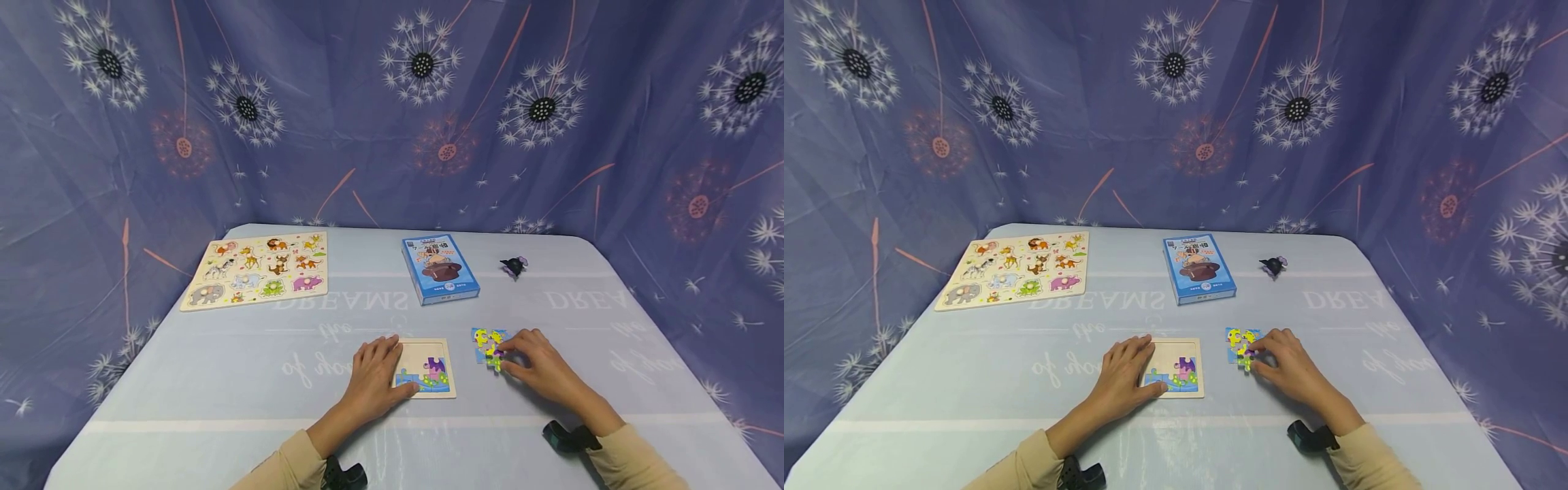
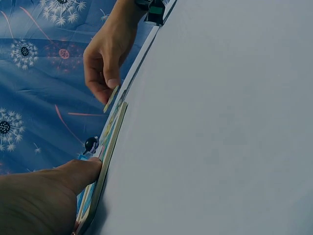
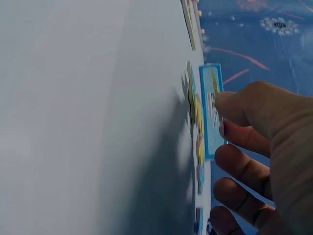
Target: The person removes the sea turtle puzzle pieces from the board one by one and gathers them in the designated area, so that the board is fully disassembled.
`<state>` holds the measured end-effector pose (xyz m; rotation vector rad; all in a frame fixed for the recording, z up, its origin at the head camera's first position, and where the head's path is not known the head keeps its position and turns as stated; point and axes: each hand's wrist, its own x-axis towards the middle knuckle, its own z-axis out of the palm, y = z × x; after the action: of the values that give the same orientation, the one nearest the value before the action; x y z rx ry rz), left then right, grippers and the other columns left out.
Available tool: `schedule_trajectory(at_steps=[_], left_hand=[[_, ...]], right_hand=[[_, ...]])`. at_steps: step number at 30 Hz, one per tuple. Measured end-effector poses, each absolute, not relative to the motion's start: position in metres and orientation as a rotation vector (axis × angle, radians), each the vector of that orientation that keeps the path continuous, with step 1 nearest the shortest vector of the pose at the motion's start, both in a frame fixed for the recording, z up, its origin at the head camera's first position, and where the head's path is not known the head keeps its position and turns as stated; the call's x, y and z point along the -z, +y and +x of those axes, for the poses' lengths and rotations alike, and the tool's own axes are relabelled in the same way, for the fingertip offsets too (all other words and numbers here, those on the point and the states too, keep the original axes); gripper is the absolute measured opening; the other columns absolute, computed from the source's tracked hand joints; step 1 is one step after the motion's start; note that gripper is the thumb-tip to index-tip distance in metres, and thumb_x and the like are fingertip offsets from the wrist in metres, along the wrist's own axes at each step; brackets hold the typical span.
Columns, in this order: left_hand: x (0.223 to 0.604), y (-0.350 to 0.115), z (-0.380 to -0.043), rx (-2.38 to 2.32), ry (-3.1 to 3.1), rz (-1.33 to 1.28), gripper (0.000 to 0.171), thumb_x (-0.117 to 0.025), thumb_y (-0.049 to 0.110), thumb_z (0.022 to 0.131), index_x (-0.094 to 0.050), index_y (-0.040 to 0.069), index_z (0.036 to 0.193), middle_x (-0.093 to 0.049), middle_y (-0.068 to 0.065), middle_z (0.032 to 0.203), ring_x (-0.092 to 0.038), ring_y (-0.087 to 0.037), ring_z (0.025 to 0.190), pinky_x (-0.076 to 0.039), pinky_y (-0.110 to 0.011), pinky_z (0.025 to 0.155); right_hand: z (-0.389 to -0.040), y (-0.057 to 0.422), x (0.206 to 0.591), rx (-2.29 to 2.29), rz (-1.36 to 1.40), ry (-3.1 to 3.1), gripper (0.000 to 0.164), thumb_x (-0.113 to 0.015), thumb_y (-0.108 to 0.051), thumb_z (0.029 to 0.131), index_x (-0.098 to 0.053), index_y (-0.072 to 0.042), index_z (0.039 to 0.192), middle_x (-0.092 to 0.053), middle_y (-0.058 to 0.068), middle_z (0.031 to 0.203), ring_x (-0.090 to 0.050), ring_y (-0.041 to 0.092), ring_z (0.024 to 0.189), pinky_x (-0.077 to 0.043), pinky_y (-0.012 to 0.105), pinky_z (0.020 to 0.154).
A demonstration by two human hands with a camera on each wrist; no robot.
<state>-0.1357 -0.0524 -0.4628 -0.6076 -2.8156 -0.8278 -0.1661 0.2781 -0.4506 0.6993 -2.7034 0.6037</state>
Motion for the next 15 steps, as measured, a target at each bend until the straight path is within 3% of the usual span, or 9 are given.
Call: schedule_trajectory(at_steps=[15], left_hand=[[0.462,-0.052,-0.136,0.825,-2.811,-0.612,0.073,-0.069,0.047,0.078,-0.052,0.002,0.132,-0.045,-0.012,0.142,-0.036,-0.035,0.132,-0.021,-0.059,0.108]], right_hand=[[-0.172,0.303,0.461,-0.59,0.706,-2.67,0.027,-0.078,-0.013,0.073,-0.071,-0.016,0.099,-0.058,-0.008,0.089,-0.043,0.005,0.085,-0.041,0.027,0.071]])
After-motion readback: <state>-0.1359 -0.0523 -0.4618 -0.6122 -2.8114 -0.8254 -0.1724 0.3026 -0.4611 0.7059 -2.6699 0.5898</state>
